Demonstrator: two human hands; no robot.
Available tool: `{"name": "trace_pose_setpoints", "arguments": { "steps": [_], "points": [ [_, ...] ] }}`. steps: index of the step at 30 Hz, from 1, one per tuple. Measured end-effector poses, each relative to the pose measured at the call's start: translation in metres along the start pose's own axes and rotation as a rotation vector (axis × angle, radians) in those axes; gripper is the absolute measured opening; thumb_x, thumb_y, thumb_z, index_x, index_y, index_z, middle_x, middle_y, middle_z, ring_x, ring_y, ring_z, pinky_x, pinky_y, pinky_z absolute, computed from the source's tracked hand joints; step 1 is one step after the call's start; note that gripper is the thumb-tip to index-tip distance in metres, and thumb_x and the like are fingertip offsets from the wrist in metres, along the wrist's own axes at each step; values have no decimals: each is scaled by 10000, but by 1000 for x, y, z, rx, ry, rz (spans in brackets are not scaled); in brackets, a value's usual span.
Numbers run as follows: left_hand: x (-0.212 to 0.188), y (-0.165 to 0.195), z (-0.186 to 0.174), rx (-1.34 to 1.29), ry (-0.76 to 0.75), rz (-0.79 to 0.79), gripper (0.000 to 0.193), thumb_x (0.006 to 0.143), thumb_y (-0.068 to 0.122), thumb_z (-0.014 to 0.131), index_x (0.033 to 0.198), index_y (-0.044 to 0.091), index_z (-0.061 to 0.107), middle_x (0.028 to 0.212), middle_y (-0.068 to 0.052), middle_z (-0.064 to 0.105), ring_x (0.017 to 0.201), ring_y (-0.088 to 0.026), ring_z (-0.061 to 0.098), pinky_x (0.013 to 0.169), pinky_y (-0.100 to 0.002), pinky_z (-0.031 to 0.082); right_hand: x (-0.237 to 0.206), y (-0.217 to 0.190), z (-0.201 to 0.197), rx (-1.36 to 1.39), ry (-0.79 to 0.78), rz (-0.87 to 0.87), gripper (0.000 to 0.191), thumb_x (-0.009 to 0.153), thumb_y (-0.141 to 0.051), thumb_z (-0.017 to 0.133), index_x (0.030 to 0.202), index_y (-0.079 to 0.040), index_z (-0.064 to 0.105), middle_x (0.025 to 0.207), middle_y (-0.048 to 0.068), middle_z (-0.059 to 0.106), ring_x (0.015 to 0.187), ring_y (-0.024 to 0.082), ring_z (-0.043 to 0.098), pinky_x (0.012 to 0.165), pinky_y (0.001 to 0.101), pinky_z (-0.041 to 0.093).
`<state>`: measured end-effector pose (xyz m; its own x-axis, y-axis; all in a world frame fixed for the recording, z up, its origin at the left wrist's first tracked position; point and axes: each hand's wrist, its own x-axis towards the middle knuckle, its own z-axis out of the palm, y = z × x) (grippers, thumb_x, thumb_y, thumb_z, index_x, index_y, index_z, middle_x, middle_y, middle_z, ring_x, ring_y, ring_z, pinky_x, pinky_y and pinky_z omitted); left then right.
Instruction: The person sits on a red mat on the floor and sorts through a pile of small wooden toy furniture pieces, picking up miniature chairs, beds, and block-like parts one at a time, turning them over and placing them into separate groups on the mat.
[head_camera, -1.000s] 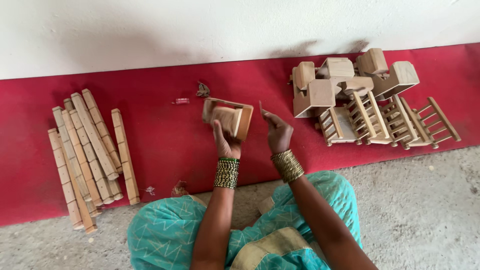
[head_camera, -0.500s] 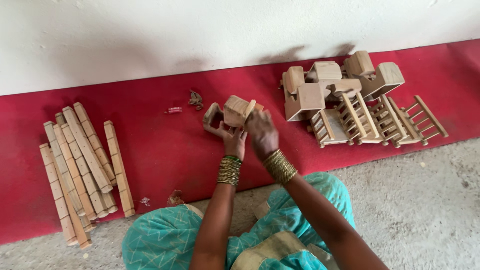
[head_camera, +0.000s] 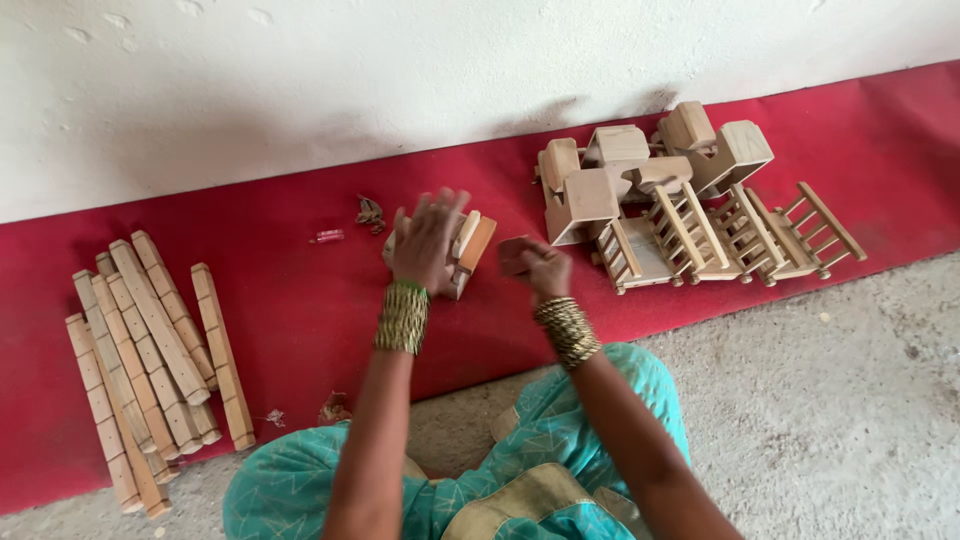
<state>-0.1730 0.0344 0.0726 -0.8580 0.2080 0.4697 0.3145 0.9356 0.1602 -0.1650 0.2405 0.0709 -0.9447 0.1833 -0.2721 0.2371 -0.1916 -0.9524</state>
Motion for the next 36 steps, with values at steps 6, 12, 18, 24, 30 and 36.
{"name": "trace_pose_setpoints", "arguments": {
  "steps": [6, 12, 18, 24, 30, 36],
  "points": [
    [16, -4, -16, 138, -315, 89, 781, 760, 181, 897, 1410, 194, 465, 1362, -21, 512, 1324, -263, 468, 1068, -406, 495, 5, 17, 53, 463, -19, 239, 229, 1001, -13, 566, 1208, 36, 653, 1085, 163, 710, 867, 256, 739, 767, 447, 650],
    [-21, -13, -11, 0, -177, 35, 699, 680, 111, 866, 1282, 151, 513, 1283, -34, 542, 1246, -274, 478, 1120, -430, 467, -21, 38, 68, 451, -74, 113, 221, 1001, 3, 546, 1170, 27, 687, 1036, 120, 745, 859, 199, 741, 766, 357, 645],
    [-35, -25, -19, -23, -24, -10, 636, 741, 94, 859, 1283, 170, 534, 1275, -28, 569, 1235, -290, 511, 1095, -404, 524, -50, 64, 51, 198, -386, -21, 179, 973, 35, 589, 1100, 55, 714, 993, 138, 754, 842, 197, 749, 767, 351, 664],
    [-17, -27, -31, -181, 125, -262, 787, 633, 360, 960, 1242, 121, 524, 1175, -123, 601, 1077, -322, 583, 809, -470, 609, -17, 50, 2, -35, -424, -124, 175, 932, 36, 569, 1007, 6, 724, 894, 76, 769, 680, 102, 664, 566, 246, 539],
    [31, 4, -28, -211, 204, -617, 740, 724, 407, 921, 1281, 127, 521, 1243, -143, 596, 1060, -310, 637, 736, -461, 623, -1, 53, -13, -26, -379, -84, 221, 888, 49, 525, 982, -16, 714, 795, 62, 750, 577, 82, 606, 490, 226, 474],
    [48, 21, 4, -216, -7, -522, 652, 809, 401, 838, 1309, 94, 554, 1275, -163, 585, 1138, -312, 624, 879, -431, 595, -12, 75, -12, -79, -349, 37, 407, 848, 85, 464, 1125, -24, 741, 712, 86, 702, 482, 111, 583, 398, 258, 450]
  ]
}}
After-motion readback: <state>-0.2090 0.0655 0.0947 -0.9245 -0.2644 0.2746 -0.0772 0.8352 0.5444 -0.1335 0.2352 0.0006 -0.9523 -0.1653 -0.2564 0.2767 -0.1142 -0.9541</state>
